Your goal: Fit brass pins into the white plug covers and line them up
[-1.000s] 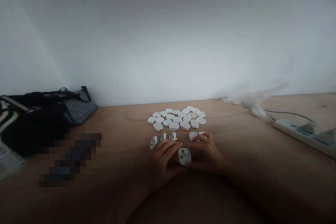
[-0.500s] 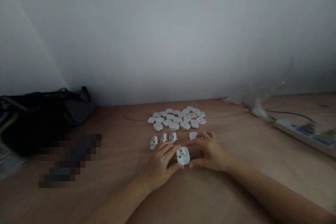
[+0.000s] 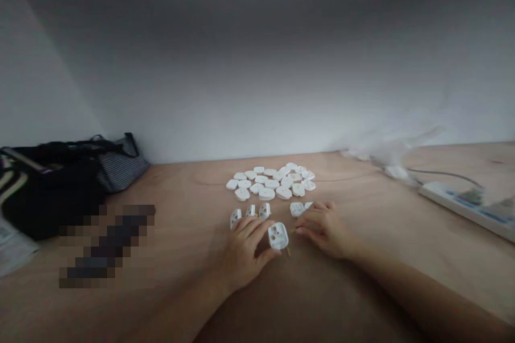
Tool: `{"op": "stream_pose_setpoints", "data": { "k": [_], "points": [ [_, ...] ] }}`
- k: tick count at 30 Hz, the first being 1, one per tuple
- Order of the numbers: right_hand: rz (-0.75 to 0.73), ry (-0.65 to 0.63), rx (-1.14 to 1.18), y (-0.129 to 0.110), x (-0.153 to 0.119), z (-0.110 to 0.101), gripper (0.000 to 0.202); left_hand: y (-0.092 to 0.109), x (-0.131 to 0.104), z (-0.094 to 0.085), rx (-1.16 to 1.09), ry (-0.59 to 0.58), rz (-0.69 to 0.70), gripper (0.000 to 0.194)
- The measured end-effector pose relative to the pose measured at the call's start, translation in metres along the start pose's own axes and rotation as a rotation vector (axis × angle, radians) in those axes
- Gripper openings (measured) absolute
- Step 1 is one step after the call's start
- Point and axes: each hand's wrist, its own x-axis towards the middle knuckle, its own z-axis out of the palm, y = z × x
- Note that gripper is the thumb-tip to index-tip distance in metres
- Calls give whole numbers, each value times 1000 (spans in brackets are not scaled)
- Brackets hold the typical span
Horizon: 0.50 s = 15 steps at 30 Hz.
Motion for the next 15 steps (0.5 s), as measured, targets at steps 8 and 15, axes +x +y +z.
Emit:
{"op": "stream_pose_setpoints", "data": {
  "k": [8,15],
  "points": [
    [-72,98,-5,-19,0,2,14,4,4,0,50,51,36,46],
    [-158,139,-124,-20,0,6,14,8,4,0,75,81,114,43]
  ]
}}
